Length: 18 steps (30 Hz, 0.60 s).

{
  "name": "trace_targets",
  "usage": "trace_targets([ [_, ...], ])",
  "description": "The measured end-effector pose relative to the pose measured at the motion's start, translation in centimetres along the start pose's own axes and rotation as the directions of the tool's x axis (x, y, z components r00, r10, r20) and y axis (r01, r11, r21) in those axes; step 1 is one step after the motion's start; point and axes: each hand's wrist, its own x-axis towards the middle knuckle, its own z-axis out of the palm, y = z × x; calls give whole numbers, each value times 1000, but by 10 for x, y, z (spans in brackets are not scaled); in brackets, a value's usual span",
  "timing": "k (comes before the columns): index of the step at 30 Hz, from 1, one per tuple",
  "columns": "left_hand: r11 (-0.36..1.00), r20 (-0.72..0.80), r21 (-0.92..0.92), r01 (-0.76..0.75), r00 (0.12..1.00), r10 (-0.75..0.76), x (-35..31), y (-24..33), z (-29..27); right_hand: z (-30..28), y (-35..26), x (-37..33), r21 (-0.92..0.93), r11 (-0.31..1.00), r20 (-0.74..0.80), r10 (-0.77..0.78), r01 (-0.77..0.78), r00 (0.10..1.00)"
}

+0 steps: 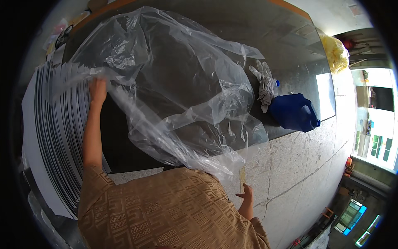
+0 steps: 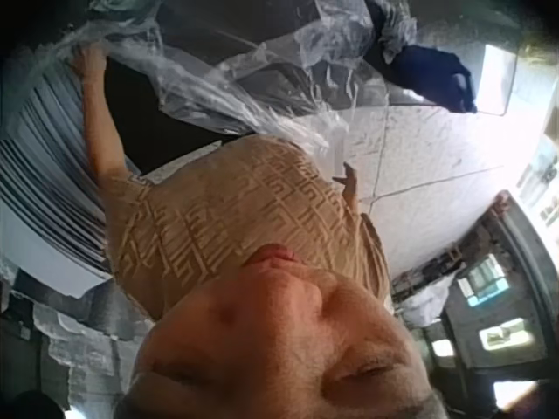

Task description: The person places a large sheet of clear plastic on a table and stacks multiple sheets of white paper onto it. They then cover the stack with a black sheet and wrap the entire bundle in the plastic sheet, securing it with tape.

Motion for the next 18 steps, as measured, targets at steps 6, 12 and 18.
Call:
trace_targets([
  [6,729,-365,-562,-391,908,206,-68,173,-123,45,-139,-62,-435,403,-120,-912,805,392],
  [12,650,5,-586,-483,801,599,-262,276,-95,117,-229,-57,-549,-230,394,-919,804,6],
  [18,997,185,80,-14,983,-1,-441,100,-61,108,-232,-34,-754,-63,282,-930,653,236],
])
